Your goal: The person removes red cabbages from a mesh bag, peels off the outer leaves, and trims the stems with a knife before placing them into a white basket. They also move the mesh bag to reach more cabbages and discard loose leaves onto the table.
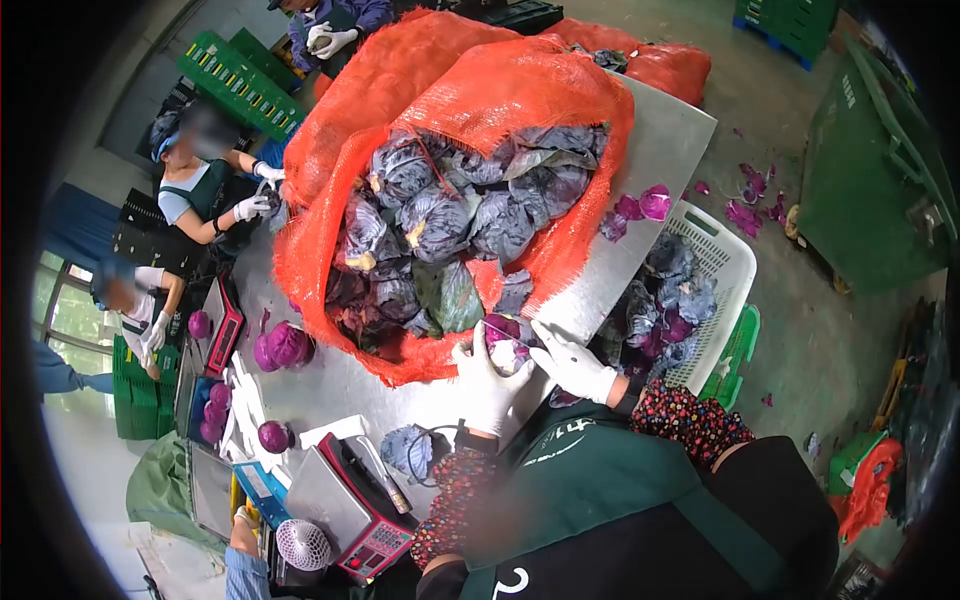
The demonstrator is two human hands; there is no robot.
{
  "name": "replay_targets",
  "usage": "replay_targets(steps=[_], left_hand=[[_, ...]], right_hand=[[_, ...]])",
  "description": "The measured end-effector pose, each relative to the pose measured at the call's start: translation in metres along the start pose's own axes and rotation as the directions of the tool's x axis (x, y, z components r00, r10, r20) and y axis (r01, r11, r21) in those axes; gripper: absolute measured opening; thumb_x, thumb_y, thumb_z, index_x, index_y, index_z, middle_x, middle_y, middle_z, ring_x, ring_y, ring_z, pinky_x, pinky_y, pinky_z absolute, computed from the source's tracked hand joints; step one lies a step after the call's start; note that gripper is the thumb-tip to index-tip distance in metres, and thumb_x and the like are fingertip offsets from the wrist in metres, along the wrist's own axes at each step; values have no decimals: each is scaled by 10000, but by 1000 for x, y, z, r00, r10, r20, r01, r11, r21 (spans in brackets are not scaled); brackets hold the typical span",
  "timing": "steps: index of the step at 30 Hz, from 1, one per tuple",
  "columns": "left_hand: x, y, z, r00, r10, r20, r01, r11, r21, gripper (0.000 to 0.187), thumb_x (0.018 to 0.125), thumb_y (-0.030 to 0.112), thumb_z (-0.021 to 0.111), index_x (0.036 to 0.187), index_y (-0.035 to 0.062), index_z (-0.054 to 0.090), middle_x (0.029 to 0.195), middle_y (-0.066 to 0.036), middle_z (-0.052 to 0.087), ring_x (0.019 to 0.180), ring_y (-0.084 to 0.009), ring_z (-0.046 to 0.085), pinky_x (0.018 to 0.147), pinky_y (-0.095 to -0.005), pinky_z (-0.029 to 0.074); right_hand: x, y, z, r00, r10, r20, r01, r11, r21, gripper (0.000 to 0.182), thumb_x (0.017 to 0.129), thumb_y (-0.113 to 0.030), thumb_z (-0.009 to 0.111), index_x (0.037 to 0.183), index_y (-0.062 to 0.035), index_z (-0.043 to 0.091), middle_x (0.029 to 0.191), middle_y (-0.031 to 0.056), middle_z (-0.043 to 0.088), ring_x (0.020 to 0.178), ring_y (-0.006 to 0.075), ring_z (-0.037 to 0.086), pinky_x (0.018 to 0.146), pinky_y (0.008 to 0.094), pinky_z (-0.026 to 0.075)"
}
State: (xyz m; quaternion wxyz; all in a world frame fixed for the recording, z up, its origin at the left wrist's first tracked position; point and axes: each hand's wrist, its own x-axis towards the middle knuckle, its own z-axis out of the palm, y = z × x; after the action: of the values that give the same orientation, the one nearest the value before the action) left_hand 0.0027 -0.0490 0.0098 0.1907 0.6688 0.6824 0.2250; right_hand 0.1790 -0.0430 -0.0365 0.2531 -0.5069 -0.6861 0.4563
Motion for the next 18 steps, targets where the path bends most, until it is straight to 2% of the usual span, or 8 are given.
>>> replay_targets(steps=[2, 6, 8, 10, 12, 14, 16, 18], left_hand=[[-1, 3, 4, 1000, -2, -15, 3, 999, 49, 1031, 595, 421, 861, 1433, 85, 364, 1226, -287, 428, 1088, -434, 520, 914, -479, 469], [1, 1, 10, 998, -16, -53, 17, 999, 32, 1027, 594, 424, 864, 1426, 84, 368, 1190, -274, 436, 1074, -427, 521, 918, -472, 459], [4, 1, 9, 997, -37, -67, 39, 999, 24, 1032, 594, 449, 861, 1426, 89, 369, 1197, -280, 433, 1060, -428, 530, 907, -475, 463], [5, 4, 5, 994, -112, -13, 112, 994, -3, 1034, 596, 471, 856, 1428, 95, 371, 1202, -285, 429, 1037, -432, 543, 883, -476, 472], [5, 2, 6, 993, -113, -21, 113, 994, 8, 1033, 598, 467, 857, 1428, 91, 370, 1202, -287, 428, 1015, -433, 554, 859, -477, 480], [7, 5, 3, 994, -110, -16, 110, 994, 26, 1031, 593, 458, 862, 1423, 85, 376, 1185, -284, 444, 1024, -432, 548, 866, -477, 475], [7, 5, 5, 994, -109, -10, 109, 993, 35, 1030, 591, 453, 864, 1421, 82, 380, 1176, -282, 452, 1029, -431, 545, 869, -478, 472], [8, 2, 11, 997, -22, -69, 26, 998, 56, 1033, 584, 452, 867, 1418, 79, 385, 1165, -279, 460, 1041, -434, 536, 884, -478, 461]], right_hand=[[2, -1, 0, 999, -23, -45, 12, 973, -230, 664, 988, -422, 427, 1468, 7, 268, 1241, 301, 536, 1093, 442, 560, 915, 498, 441], [10, 12, 2, 967, -196, -165, 149, 954, -260, 603, 996, -375, 450, 1437, 20, 337, 1109, 237, 596, 911, 372, 627, 827, 453, 479], [13, 10, -1, 999, 40, 33, -50, 914, 403, 501, 1002, -300, 475, 1394, 7, 426, 980, 152, 593, 704, 250, 597, 714, 375, 487], [17, 22, 7, 1000, 25, -2, -22, 909, 416, 413, 1006, -232, 476, 1354, -10, 487, 858, 91, 546, 630, 151, 518, 642, 319, 461], [34, 52, 16, 971, 139, 193, -236, 465, 853, 391, 1010, -235, 463, 1341, -33, 512, 775, 84, 535, 641, 151, 526, 655, 325, 463], [35, 45, 0, 981, 161, 105, -187, 679, 710, 346, 1000, -229, 478, 1269, -30, 565, 740, 108, 573, 648, 222, 565, 654, 370, 480], [34, 32, -9, 964, -189, -185, 212, 971, 112, 321, 975, -246, 509, 1208, -44, 599, 819, 156, 645, 710, 302, 628, 664, 411, 498], [29, -3, -24, 975, -91, -200, 128, 976, 178, 319, 937, -279, 563, 1155, -51, 607, 889, 177, 680, 765, 353, 660, 679, 428, 511]])
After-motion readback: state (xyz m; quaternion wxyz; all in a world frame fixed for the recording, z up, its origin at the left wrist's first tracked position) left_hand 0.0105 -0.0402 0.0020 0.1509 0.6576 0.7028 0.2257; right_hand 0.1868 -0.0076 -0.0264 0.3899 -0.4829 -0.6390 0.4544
